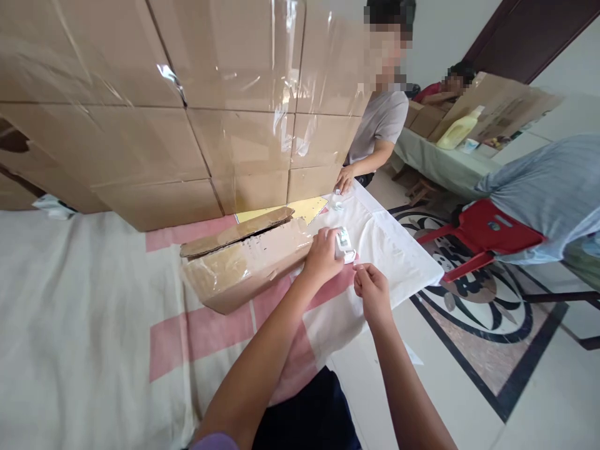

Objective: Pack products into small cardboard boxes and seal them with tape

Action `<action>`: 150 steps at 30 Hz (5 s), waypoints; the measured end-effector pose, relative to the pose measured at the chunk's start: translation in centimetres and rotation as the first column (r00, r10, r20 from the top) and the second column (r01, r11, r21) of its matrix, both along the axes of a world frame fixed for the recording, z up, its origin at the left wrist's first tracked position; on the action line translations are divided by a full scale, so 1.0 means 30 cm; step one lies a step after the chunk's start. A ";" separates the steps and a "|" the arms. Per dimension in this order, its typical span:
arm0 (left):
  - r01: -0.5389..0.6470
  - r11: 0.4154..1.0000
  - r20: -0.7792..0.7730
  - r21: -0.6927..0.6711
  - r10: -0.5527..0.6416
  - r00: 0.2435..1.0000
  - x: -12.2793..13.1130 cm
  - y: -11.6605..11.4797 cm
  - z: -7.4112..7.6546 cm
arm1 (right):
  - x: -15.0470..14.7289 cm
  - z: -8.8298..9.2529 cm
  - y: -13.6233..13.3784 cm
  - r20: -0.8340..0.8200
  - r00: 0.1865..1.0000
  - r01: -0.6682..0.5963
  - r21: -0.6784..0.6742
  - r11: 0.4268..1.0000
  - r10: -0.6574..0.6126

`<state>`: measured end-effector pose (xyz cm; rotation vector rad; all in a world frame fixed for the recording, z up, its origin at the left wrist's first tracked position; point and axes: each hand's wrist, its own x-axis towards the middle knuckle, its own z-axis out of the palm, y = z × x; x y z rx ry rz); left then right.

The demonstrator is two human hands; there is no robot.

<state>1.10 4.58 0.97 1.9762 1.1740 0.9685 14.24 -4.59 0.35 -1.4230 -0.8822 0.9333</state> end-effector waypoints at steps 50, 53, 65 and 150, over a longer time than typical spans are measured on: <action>-0.249 0.916 -0.207 -0.316 0.190 0.960 -0.798 -0.240 0.510 | -0.452 0.085 0.376 0.101 0.689 -0.673 0.457 0.582 0.718; -0.228 0.894 -0.284 -0.387 0.120 0.951 -0.816 -0.195 0.554 | -0.453 0.089 0.373 0.101 0.680 -0.680 0.459 0.572 0.727; -0.399 0.798 -0.433 -0.452 0.195 0.880 -0.986 -0.150 0.562 | -0.442 0.067 0.392 0.043 0.643 -0.718 0.380 0.583 0.764; -0.029 0.775 0.686 -0.632 0.576 0.444 -0.929 -0.091 0.015 | -0.379 0.058 0.189 0.445 0.669 -0.736 0.288 0.613 0.595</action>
